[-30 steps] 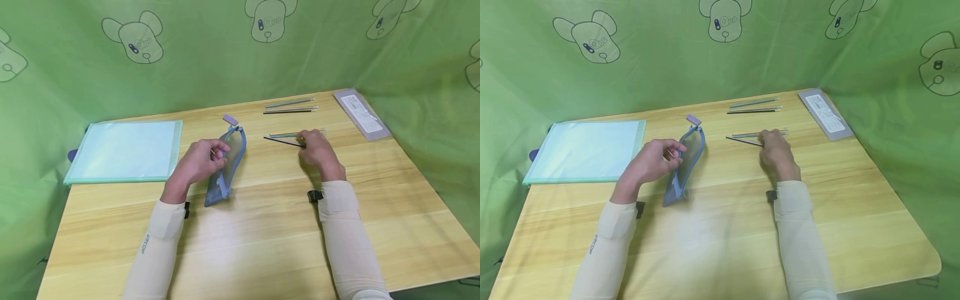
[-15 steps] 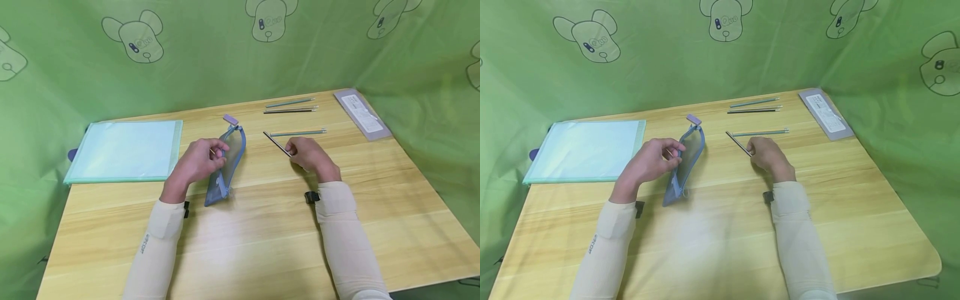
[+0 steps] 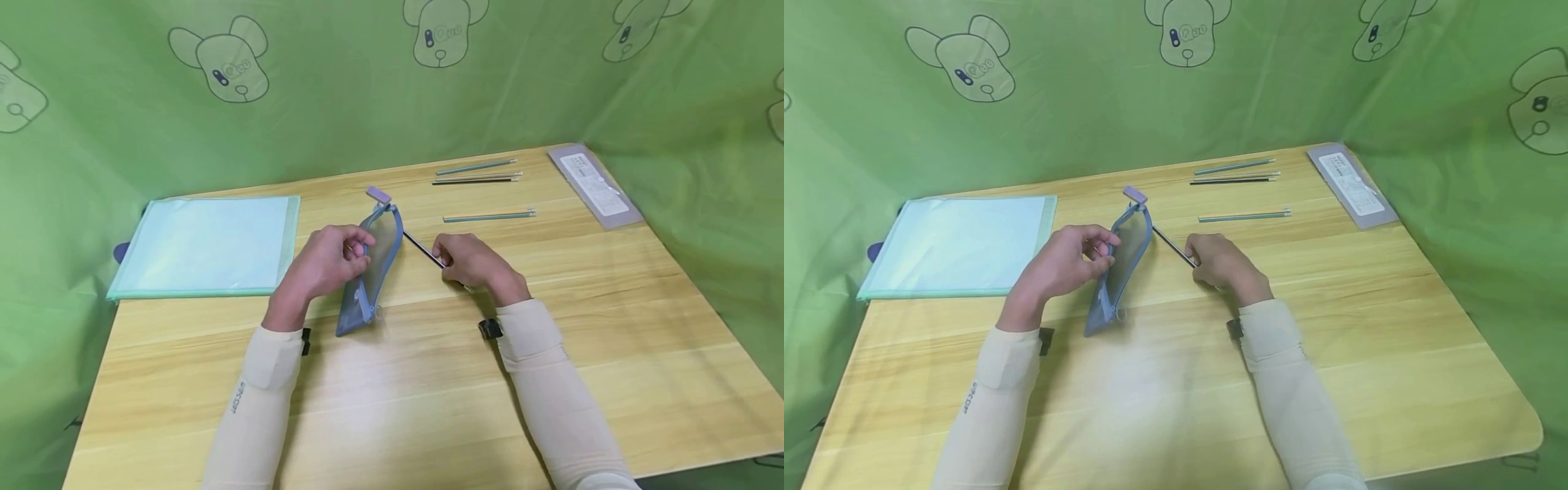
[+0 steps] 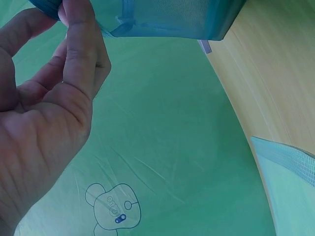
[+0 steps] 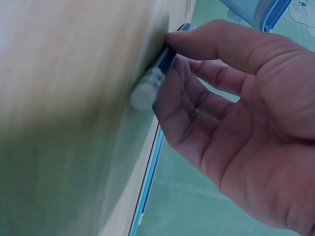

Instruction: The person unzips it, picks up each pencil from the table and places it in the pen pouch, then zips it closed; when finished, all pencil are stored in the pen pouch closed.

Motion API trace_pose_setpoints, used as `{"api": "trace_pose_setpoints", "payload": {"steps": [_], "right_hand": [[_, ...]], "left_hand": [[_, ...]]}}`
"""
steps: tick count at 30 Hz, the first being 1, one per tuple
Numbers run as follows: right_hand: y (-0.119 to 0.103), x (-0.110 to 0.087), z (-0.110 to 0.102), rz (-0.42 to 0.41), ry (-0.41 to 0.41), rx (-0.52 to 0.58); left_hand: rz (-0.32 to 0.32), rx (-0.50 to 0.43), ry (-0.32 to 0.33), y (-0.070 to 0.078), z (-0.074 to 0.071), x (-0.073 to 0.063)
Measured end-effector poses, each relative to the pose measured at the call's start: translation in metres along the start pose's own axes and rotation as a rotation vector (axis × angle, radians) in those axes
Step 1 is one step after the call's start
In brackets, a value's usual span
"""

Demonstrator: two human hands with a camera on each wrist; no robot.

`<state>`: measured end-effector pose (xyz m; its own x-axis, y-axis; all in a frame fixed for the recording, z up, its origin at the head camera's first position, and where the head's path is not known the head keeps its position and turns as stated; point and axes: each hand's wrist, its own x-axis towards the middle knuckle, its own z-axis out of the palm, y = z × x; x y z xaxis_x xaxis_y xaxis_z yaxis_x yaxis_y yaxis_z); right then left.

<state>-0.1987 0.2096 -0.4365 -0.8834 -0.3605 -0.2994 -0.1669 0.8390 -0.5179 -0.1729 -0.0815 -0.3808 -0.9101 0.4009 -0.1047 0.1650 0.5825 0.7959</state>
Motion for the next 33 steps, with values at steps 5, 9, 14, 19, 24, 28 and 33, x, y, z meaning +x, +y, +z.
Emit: {"api": "trace_pose_setpoints", "payload": {"steps": [5,9,14,19,24,28,33], "right_hand": [[0.0,0.0,0.001,0.029,0.014,0.007],[0.001,-0.001,0.001,0.053,0.024,0.065],[0.0,-0.003,-0.006,0.052,0.035,0.227],[-0.003,-0.01,-0.018,-0.016,0.037,0.459],[-0.011,-0.021,-0.03,-0.071,0.0,0.635],[-0.021,-0.027,-0.034,-0.101,-0.058,0.719],[-0.032,-0.028,-0.032,-0.135,-0.133,0.753]], "left_hand": [[-0.003,-0.01,-0.003,0.001,0.0,0.001],[-0.004,-0.013,-0.004,0.001,0.001,0.001],[-0.001,-0.013,-0.005,0.002,0.0,0.001],[-0.007,-0.025,-0.004,0.001,0.0,0.001],[-0.01,-0.034,0.007,0.001,0.0,0.001],[-0.015,-0.046,0.03,0.001,0.0,0.001],[-0.022,-0.065,0.055,0.0,0.002,0.001]]}}
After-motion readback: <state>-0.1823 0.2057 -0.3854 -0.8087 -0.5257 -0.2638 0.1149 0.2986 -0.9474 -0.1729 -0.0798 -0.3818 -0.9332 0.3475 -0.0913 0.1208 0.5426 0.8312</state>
